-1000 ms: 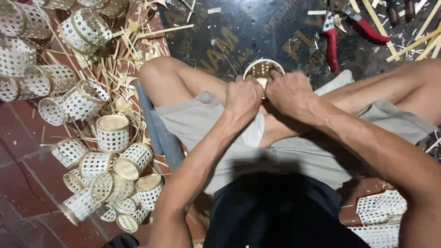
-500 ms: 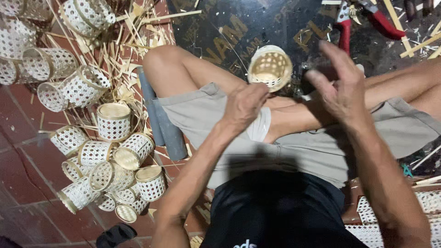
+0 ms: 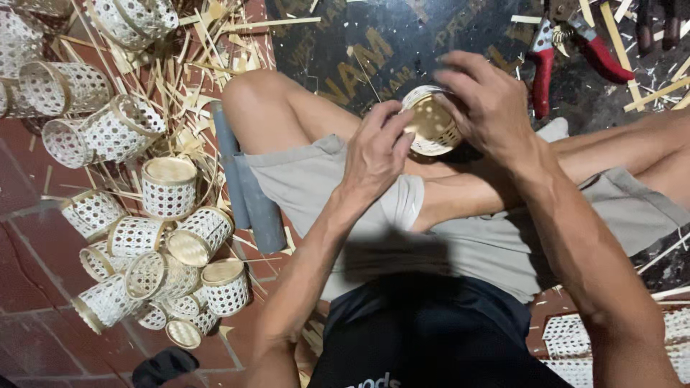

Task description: The person weaves a small cylindrical basket by hand, inserting thin bamboo strips into a pre-formed body. They use pliers to trim excess material and a cylindrical tool to shape the basket. The person works on multiple baskets, finishing one and starting another.

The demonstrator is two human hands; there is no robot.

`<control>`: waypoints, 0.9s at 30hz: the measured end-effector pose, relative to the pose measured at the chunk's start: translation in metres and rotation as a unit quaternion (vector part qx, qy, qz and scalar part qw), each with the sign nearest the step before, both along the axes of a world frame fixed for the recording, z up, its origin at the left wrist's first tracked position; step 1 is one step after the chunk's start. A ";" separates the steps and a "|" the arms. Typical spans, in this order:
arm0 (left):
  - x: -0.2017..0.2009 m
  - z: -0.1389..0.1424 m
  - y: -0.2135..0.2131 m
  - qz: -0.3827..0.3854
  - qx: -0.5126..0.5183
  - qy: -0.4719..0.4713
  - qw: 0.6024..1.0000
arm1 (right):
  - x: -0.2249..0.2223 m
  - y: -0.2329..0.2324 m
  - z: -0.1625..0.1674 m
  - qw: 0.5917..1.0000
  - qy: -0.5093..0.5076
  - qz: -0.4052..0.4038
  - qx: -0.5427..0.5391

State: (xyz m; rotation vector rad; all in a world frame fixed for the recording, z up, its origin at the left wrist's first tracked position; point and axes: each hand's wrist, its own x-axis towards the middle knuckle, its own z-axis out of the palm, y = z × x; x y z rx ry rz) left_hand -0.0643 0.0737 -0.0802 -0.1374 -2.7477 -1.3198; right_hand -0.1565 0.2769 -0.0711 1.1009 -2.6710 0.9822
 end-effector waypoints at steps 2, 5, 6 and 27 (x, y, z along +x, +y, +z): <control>0.001 -0.003 0.004 -0.018 -0.029 0.012 0.999 | 0.021 0.005 0.001 1.000 0.003 -0.029 0.002; 0.004 -0.009 0.012 -0.026 -0.058 0.004 0.998 | 0.040 0.012 -0.005 0.998 0.021 -0.053 0.033; 0.006 -0.009 0.014 -0.023 -0.067 0.009 0.997 | 0.043 0.014 -0.007 0.998 0.011 -0.054 0.035; -0.001 -0.011 -0.007 -0.131 -0.086 -0.022 0.987 | 0.031 0.025 -0.009 0.994 -0.102 0.008 0.036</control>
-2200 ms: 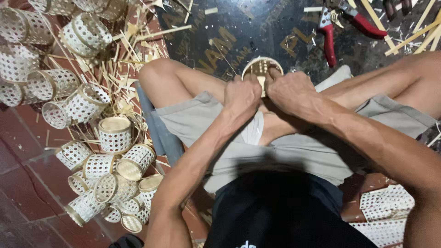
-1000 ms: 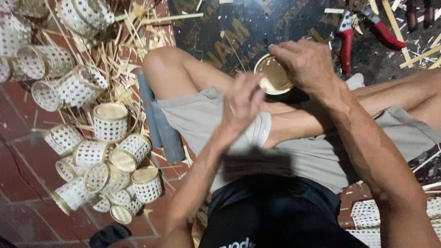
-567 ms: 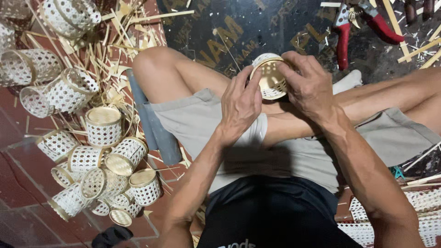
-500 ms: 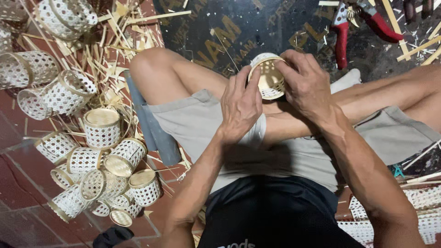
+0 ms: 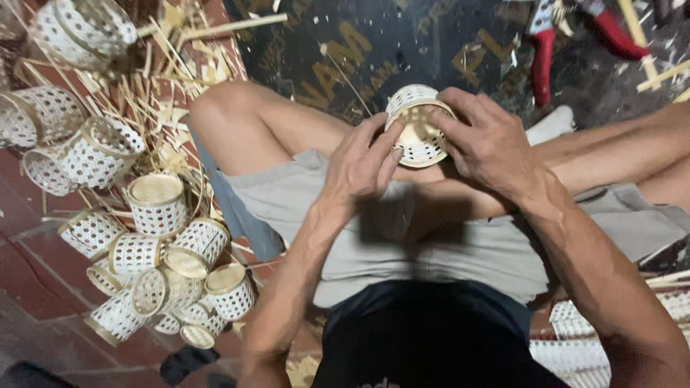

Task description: The person weaves a small cylindrical basket by hand, inserting thin bamboo strips into a pre-formed body. They use pliers to trim excess material and a cylindrical tool to shape the basket. The person works on multiple baskets, finishing one and starting another.

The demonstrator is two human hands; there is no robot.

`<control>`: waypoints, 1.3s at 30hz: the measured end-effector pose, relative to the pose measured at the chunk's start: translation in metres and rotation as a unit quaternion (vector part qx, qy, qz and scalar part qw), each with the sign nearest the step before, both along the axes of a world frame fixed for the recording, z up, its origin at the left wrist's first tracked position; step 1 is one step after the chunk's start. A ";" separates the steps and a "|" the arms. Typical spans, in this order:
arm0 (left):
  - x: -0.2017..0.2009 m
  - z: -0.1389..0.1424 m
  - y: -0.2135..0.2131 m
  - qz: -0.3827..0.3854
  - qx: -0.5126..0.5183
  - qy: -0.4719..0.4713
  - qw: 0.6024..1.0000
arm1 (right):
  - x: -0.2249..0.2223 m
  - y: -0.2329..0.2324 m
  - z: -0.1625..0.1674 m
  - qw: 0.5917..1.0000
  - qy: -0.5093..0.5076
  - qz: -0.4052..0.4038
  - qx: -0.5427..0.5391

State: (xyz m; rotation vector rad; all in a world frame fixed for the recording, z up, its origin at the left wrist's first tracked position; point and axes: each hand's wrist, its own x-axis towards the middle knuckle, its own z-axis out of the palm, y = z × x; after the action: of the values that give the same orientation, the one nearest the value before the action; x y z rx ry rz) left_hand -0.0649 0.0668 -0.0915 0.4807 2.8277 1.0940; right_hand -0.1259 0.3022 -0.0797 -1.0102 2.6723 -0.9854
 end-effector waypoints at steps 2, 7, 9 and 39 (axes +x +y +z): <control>-0.001 -0.002 -0.009 -0.035 0.021 0.006 0.999 | 0.003 0.005 -0.006 1.000 -0.010 -0.006 -0.024; 0.001 -0.004 -0.013 -0.060 0.043 -0.014 0.997 | 0.013 0.015 -0.013 0.995 -0.081 -0.023 -0.046; -0.003 -0.006 -0.009 -0.107 -0.056 -0.038 0.992 | 0.016 0.015 -0.011 0.995 -0.088 -0.021 -0.028; -0.012 0.016 0.011 -0.148 -0.241 -0.016 0.959 | 0.034 0.030 -0.038 0.979 -0.140 -0.092 -0.121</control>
State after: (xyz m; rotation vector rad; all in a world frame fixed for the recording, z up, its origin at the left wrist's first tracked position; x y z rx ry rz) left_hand -0.0766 0.0780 -0.0756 0.7862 2.7300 0.3392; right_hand -0.0917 0.3325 -0.1175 -0.6091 2.4862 -1.4010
